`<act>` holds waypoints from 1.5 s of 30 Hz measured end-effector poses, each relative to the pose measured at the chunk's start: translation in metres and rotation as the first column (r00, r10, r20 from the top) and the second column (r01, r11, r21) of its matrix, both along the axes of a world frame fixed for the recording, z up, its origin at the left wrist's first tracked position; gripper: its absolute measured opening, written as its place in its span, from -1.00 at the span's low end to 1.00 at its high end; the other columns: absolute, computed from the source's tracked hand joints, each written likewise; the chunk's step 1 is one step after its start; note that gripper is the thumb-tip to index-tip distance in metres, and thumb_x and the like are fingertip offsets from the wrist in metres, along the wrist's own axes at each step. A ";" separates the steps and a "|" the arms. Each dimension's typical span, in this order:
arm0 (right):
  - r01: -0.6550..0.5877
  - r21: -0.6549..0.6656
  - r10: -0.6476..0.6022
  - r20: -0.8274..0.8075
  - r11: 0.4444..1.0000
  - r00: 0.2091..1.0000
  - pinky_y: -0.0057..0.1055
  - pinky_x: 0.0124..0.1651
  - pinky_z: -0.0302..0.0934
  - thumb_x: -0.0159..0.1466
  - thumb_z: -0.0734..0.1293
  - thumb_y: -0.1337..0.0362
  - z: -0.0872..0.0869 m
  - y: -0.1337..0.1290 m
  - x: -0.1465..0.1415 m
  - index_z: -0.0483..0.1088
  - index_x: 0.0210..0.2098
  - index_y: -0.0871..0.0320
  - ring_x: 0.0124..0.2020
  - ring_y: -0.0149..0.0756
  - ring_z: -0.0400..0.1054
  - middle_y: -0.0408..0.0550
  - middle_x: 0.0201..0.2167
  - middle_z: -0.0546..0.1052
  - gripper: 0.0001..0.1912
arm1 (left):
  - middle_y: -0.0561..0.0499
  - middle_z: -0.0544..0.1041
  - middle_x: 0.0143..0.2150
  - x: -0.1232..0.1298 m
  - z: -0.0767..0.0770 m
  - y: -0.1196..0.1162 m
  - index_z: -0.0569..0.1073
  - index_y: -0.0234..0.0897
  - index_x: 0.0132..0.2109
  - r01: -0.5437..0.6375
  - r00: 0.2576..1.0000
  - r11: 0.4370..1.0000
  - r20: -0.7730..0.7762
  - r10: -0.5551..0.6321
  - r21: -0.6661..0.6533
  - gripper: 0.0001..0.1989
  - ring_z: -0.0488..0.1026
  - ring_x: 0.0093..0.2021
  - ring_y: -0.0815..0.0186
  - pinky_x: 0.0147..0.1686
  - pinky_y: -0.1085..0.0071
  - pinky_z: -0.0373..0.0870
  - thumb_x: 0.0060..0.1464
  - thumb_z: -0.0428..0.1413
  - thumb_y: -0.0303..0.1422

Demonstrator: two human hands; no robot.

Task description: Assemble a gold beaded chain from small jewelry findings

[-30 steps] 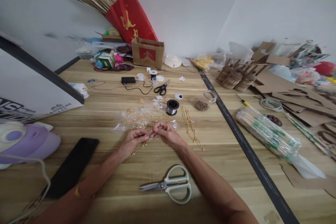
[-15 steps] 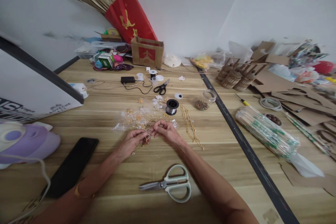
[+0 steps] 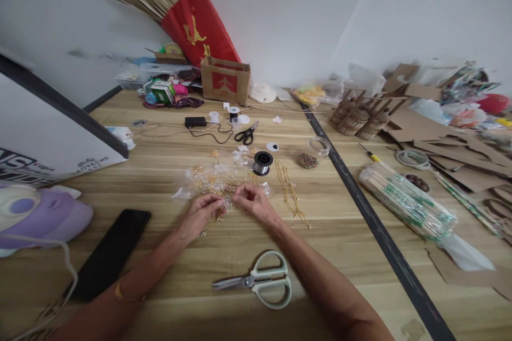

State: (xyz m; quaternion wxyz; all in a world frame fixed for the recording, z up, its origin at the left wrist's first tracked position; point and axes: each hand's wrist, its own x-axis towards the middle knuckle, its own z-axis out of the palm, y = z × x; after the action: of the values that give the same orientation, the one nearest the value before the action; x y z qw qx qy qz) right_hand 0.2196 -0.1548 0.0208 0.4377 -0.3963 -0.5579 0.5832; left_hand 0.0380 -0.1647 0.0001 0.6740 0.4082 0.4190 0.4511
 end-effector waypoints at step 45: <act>-0.394 0.163 0.175 0.700 0.905 0.692 -0.52 -0.49 0.04 0.22 0.30 0.30 0.036 -0.025 0.024 0.40 -0.36 0.18 -0.56 -0.45 0.23 -0.16 -0.55 0.42 -0.92 | 0.06 0.49 -0.52 0.000 0.008 -0.001 0.50 -0.38 -0.44 0.043 0.989 0.991 0.145 -0.025 -0.125 -0.70 0.42 -0.51 0.42 -0.45 0.49 0.33 -0.33 0.39 -0.31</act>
State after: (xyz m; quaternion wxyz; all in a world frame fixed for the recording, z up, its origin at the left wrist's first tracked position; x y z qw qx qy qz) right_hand 0.2437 -0.1797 0.0566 0.1653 -0.4152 -0.8144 0.3702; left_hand 0.0382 -0.1657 0.0080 0.7348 0.3379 0.3906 0.4398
